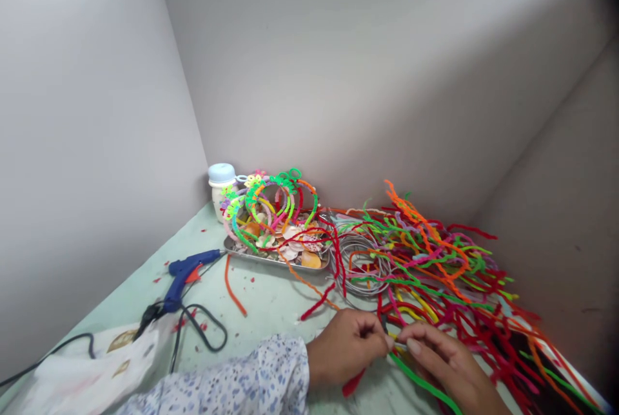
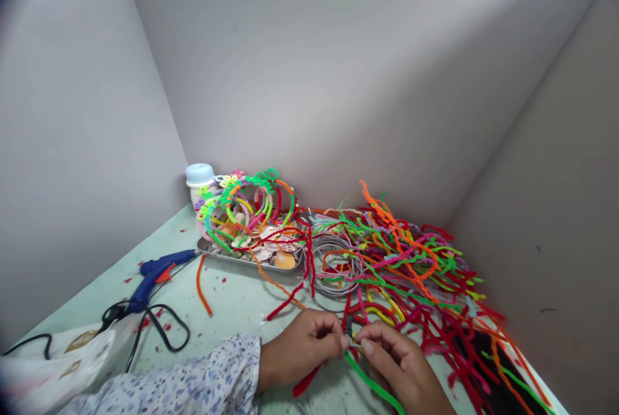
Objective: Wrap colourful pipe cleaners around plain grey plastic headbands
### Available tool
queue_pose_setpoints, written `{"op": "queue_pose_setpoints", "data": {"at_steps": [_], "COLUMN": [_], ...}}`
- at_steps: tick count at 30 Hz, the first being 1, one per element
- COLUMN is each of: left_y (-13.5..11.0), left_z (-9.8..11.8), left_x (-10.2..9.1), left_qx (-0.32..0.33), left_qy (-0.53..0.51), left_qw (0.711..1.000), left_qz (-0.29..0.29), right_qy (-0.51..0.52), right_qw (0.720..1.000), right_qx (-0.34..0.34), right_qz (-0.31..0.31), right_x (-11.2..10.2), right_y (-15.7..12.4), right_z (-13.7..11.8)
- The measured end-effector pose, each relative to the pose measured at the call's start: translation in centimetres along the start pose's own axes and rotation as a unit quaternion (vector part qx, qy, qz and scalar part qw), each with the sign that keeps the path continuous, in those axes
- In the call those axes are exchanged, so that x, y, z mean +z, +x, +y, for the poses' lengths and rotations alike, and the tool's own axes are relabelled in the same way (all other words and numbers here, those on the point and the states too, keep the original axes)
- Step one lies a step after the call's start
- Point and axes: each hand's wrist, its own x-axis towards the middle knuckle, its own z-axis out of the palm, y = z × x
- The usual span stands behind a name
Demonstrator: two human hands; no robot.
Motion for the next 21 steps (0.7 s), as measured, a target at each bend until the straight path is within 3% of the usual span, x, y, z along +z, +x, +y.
{"op": "queue_pose_setpoints", "data": {"at_steps": [14,21], "left_y": [0.0,0.2], "left_z": [0.1,-0.8], "left_x": [0.0,0.0], "left_qx": [-0.012,-0.015], "left_qy": [-0.013,-0.014], "left_qw": [1.0,1.0], "left_qz": [0.01,0.014], "right_qy": [-0.003,0.016], "right_qw": [0.999,0.999], "right_qx": [0.002,0.022], "right_qz": [0.047,0.037], "right_x": [0.1,-0.2], "right_y": [0.1,0.4], "right_z": [-0.3,0.5]}}
